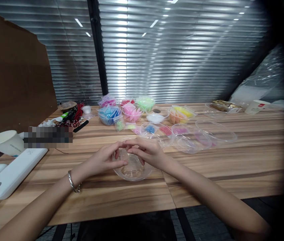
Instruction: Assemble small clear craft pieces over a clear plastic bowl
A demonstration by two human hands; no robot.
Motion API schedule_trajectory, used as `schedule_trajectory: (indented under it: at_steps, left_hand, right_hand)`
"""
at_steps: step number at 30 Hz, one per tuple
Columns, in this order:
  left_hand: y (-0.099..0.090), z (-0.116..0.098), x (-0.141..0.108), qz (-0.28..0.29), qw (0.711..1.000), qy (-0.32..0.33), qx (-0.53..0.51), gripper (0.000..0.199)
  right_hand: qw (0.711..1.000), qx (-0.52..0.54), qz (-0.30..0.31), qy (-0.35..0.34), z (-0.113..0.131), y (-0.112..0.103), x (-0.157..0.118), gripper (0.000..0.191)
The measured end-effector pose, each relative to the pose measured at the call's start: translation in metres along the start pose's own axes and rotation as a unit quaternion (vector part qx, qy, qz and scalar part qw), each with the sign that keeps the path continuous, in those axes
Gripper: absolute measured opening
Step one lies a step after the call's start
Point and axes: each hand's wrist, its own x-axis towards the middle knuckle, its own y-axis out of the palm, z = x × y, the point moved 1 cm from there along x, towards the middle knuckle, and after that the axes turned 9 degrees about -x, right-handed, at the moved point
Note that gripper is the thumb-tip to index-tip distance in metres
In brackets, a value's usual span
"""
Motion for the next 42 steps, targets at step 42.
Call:
schedule_trajectory:
  at_steps: [42]
  left_hand:
    - [-0.001,-0.001,0.001,0.011,1.000,0.018,-0.013,0.052]
  right_hand:
    - [0.990,0.068,0.056,0.108,0.000,-0.001,0.005,0.017]
